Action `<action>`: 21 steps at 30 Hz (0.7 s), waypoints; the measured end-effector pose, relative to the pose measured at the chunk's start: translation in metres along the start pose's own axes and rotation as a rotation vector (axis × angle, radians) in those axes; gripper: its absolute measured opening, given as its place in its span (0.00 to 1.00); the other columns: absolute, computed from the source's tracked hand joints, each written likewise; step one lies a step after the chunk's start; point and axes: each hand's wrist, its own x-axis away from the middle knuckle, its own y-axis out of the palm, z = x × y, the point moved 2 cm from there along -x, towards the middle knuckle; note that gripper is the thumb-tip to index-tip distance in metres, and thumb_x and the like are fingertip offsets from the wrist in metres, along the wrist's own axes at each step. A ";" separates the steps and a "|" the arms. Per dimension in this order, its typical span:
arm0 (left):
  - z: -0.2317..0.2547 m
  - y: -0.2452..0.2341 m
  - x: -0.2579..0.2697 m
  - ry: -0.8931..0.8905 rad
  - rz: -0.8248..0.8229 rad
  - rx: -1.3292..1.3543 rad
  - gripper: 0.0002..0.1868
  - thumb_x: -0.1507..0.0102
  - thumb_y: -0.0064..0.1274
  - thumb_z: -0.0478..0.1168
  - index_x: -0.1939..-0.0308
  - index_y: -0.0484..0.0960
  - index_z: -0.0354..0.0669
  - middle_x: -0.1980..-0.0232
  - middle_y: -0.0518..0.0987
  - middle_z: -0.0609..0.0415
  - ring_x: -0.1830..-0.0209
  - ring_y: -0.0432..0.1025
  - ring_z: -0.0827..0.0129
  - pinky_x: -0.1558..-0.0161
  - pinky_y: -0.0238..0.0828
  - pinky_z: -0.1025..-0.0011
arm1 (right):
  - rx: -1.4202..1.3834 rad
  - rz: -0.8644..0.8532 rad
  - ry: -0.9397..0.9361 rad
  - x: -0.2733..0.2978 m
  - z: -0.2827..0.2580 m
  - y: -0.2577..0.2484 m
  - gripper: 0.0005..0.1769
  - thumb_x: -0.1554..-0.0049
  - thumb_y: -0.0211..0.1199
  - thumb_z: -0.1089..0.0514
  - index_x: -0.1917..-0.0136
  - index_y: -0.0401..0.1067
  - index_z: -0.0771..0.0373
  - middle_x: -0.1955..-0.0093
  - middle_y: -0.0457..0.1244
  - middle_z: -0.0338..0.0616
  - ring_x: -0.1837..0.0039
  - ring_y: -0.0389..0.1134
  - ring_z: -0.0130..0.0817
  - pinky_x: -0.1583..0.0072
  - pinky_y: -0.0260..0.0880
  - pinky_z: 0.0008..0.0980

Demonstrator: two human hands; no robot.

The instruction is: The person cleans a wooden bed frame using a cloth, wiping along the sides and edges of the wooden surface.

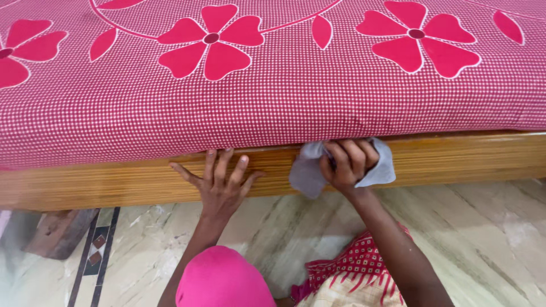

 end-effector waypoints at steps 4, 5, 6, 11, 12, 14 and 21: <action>-0.001 -0.006 -0.002 0.012 0.029 0.069 0.48 0.35 0.67 0.67 0.23 0.50 0.71 0.26 0.65 0.63 0.18 0.52 0.64 0.29 0.18 0.16 | -0.063 -0.029 -0.021 -0.016 -0.054 0.019 0.12 0.42 0.65 0.59 0.43 0.80 0.55 0.37 0.62 0.40 0.35 0.59 0.43 0.32 0.61 0.44; -0.001 -0.007 -0.002 0.010 0.029 0.063 0.48 0.35 0.67 0.67 0.23 0.50 0.71 0.26 0.65 0.63 0.18 0.52 0.64 0.29 0.18 0.16 | -0.071 -0.050 -0.031 -0.020 -0.067 0.022 0.13 0.41 0.65 0.60 0.42 0.80 0.55 0.36 0.62 0.39 0.34 0.59 0.42 0.32 0.61 0.42; -0.001 -0.007 -0.003 0.005 0.038 0.077 0.47 0.35 0.66 0.66 0.24 0.50 0.71 0.26 0.66 0.63 0.19 0.52 0.65 0.30 0.18 0.17 | -0.073 -0.051 -0.032 -0.025 -0.077 0.025 0.13 0.41 0.65 0.60 0.42 0.80 0.55 0.36 0.62 0.39 0.34 0.59 0.42 0.32 0.61 0.42; 0.000 -0.011 -0.006 0.002 0.051 0.100 0.44 0.34 0.64 0.65 0.24 0.50 0.73 0.26 0.67 0.63 0.18 0.53 0.65 0.29 0.18 0.17 | -0.138 -0.081 -0.067 -0.045 -0.110 0.032 0.16 0.39 0.65 0.64 0.38 0.78 0.57 0.35 0.61 0.38 0.33 0.57 0.40 0.31 0.62 0.39; 0.000 -0.012 -0.007 0.000 0.046 0.099 0.43 0.34 0.64 0.65 0.25 0.51 0.72 0.27 0.67 0.63 0.19 0.53 0.65 0.29 0.18 0.17 | -0.132 -0.083 -0.065 -0.048 -0.111 0.031 0.16 0.39 0.65 0.64 0.38 0.78 0.57 0.35 0.61 0.38 0.33 0.57 0.40 0.31 0.62 0.39; 0.001 -0.011 -0.008 0.002 0.042 0.107 0.42 0.33 0.63 0.64 0.25 0.53 0.72 0.27 0.67 0.63 0.19 0.54 0.65 0.30 0.17 0.17 | -0.106 -0.064 -0.111 -0.056 -0.109 0.026 0.17 0.40 0.67 0.63 0.38 0.78 0.54 0.35 0.60 0.35 0.33 0.58 0.37 0.31 0.63 0.38; 0.002 -0.004 -0.001 -0.026 0.032 0.035 0.42 0.35 0.66 0.68 0.27 0.56 0.75 0.30 0.67 0.69 0.19 0.53 0.67 0.28 0.20 0.19 | -0.102 -0.053 -0.244 -0.059 -0.075 0.016 0.18 0.40 0.73 0.57 0.36 0.78 0.55 0.35 0.60 0.32 0.35 0.61 0.31 0.32 0.66 0.33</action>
